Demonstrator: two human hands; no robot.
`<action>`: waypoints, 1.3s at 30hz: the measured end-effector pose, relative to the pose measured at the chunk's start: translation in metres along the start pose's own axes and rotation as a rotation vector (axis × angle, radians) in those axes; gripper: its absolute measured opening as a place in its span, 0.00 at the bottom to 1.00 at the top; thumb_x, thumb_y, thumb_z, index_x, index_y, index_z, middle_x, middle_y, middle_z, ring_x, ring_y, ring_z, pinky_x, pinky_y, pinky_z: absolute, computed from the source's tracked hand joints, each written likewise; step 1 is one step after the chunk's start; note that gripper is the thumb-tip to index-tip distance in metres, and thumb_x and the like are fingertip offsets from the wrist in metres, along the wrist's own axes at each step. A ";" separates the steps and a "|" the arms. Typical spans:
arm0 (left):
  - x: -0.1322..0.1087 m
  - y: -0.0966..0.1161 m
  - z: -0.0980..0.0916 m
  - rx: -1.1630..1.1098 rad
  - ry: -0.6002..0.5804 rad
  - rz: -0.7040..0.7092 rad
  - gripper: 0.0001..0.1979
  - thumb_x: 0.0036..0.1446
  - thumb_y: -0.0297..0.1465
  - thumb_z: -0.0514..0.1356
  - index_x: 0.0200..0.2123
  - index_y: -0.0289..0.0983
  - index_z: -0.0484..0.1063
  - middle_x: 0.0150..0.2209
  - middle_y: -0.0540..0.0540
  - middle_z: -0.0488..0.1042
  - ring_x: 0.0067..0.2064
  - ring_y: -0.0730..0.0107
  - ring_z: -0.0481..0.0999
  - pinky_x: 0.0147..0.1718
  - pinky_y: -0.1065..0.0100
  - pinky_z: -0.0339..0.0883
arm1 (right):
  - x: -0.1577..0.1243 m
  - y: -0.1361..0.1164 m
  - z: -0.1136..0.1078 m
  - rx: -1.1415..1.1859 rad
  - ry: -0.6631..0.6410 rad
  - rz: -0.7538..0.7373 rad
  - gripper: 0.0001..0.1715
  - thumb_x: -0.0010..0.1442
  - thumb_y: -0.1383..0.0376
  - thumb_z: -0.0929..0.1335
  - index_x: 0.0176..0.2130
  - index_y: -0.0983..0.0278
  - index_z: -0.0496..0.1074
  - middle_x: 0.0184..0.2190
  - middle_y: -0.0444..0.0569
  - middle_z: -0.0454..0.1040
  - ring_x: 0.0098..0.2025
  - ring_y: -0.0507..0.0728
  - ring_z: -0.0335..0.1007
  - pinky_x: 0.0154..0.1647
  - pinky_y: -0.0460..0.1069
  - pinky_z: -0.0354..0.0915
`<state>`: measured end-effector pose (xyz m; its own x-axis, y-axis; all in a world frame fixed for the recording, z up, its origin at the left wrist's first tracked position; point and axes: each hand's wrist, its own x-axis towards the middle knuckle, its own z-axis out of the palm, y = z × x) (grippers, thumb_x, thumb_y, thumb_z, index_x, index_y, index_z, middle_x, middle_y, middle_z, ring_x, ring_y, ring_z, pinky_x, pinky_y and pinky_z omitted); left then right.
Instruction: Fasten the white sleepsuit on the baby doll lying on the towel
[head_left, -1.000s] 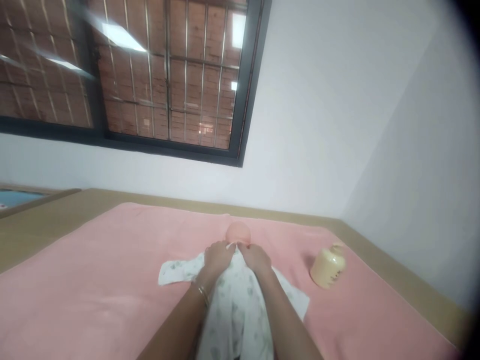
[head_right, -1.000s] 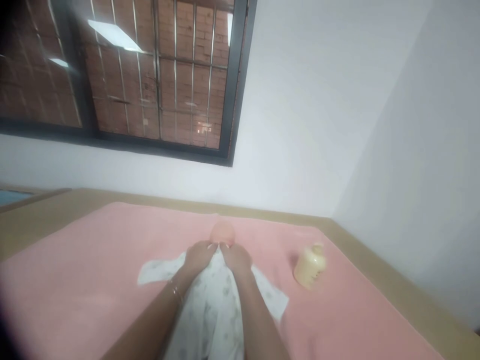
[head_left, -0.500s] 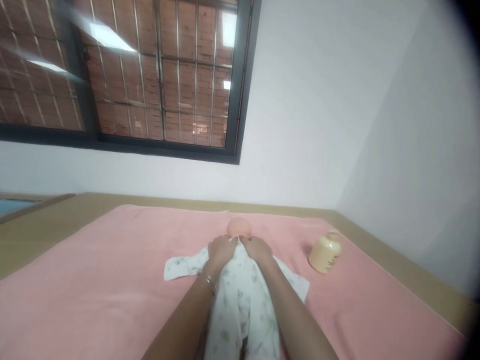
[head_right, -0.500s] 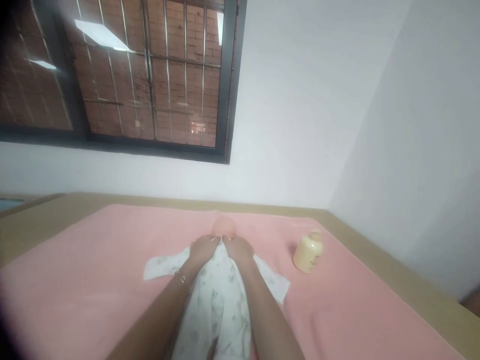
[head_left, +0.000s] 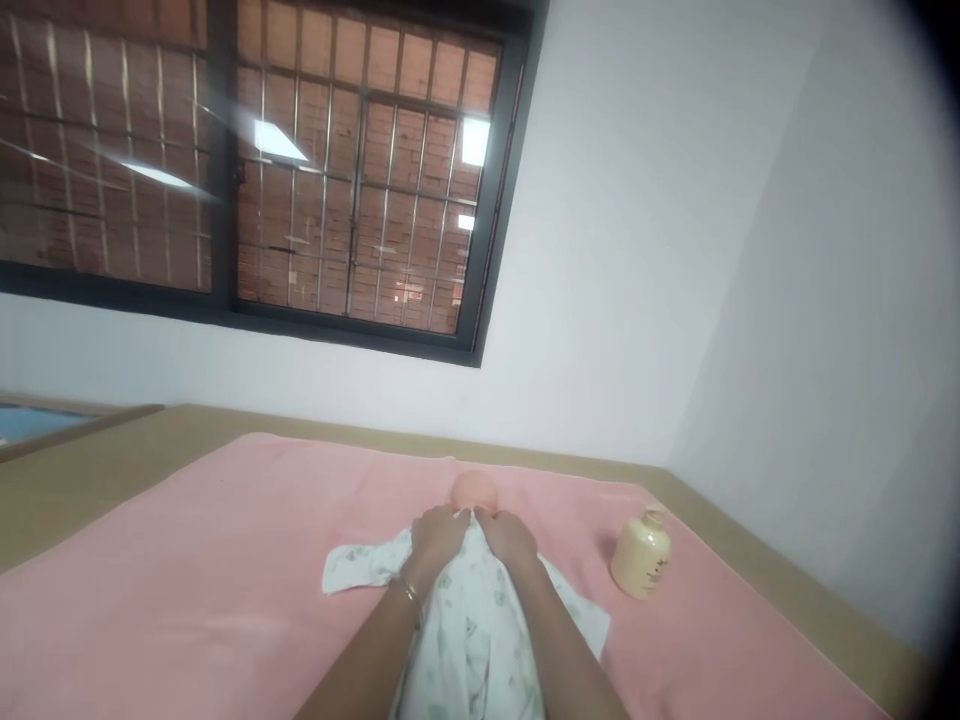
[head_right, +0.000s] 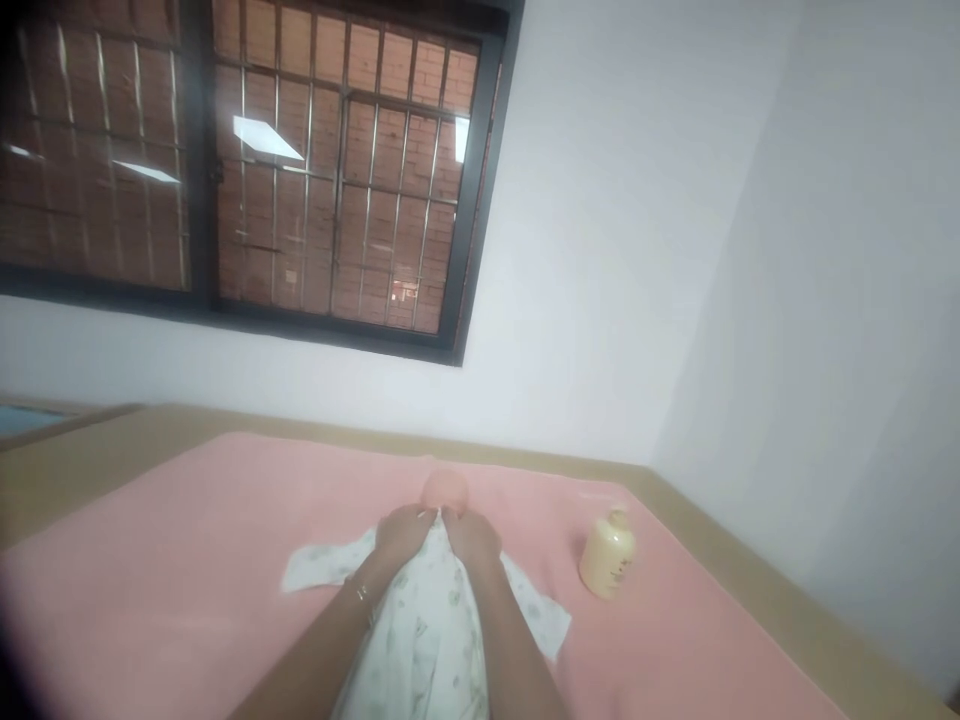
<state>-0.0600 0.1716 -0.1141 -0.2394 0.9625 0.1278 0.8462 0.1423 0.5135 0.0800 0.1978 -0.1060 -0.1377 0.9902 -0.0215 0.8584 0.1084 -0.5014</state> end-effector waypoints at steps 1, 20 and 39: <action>0.001 -0.001 0.000 0.006 0.002 0.003 0.26 0.57 0.46 0.42 0.38 0.39 0.75 0.42 0.40 0.76 0.44 0.57 0.73 0.41 0.63 0.59 | 0.000 0.000 0.000 -0.001 -0.001 0.003 0.41 0.59 0.42 0.49 0.44 0.66 0.72 0.44 0.60 0.72 0.46 0.64 0.68 0.45 0.56 0.61; 0.001 0.005 -0.004 0.031 -0.013 -0.042 0.24 0.57 0.45 0.45 0.41 0.36 0.73 0.44 0.38 0.75 0.46 0.56 0.72 0.42 0.64 0.59 | -0.025 -0.015 -0.026 -0.227 -0.045 -0.176 0.30 0.63 0.56 0.51 0.46 0.69 0.71 0.45 0.61 0.72 0.46 0.62 0.69 0.44 0.53 0.61; 0.001 0.012 0.001 0.143 0.130 0.085 0.21 0.58 0.42 0.45 0.33 0.37 0.74 0.38 0.40 0.76 0.42 0.58 0.73 0.40 0.64 0.58 | -0.015 -0.007 -0.030 -0.135 -0.158 -0.109 0.31 0.64 0.56 0.50 0.47 0.67 0.72 0.46 0.60 0.72 0.48 0.63 0.68 0.45 0.53 0.62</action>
<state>-0.0499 0.1743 -0.1085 -0.2162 0.9356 0.2791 0.9225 0.1021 0.3721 0.0906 0.1846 -0.0764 -0.2995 0.9473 -0.1138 0.8911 0.2351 -0.3881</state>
